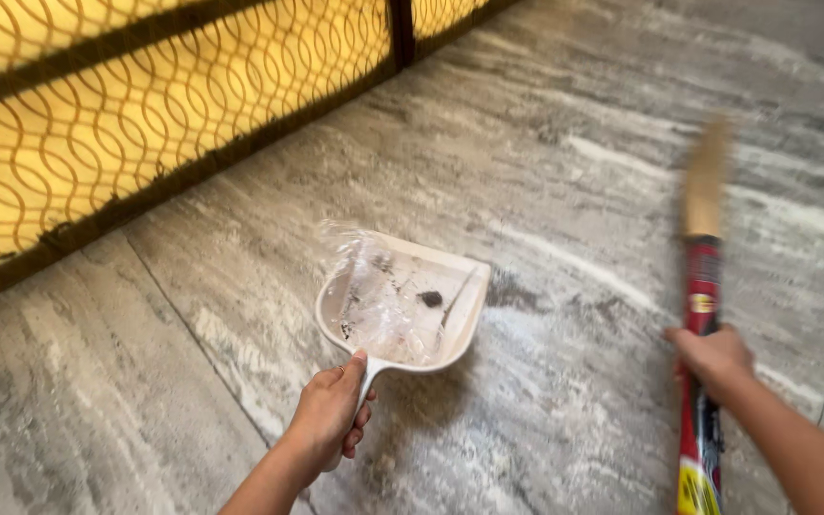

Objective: The person sweeps debris from a marble floor using a broom and dustpan and then empties the dustpan into a trash bin.

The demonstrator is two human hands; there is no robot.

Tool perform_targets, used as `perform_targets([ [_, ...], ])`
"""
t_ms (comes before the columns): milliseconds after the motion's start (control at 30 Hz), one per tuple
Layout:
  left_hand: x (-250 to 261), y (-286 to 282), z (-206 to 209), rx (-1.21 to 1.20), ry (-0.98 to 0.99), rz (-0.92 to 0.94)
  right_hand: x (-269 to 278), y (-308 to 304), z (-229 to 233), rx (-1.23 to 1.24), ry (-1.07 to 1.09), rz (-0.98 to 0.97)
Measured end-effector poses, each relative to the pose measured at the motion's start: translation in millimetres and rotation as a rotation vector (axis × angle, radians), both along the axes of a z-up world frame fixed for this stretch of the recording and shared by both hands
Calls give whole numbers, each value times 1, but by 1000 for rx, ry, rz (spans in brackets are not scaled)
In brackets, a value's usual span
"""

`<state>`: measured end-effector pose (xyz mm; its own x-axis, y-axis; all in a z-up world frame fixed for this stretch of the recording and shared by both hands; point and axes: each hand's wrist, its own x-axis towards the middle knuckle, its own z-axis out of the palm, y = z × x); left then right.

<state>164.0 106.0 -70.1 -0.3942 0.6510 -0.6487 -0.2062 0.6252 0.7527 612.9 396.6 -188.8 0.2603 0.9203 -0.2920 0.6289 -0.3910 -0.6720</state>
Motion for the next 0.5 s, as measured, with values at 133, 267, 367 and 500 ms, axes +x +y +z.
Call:
perform_targets([
  [133,-2,-22,-13,-88,-7,-75,18,13,-22,-41,-39,-117],
  [267,-3,-39,-25,-141,27,-199,-6,4,4,-74,-319,107],
  [367,-3,-42,-30,-137,36,-258,-43,-17,25,-23,-562,336],
  [500,0,-44,-31,-142,10,-244,-83,-67,47,-108,-639,588],
])
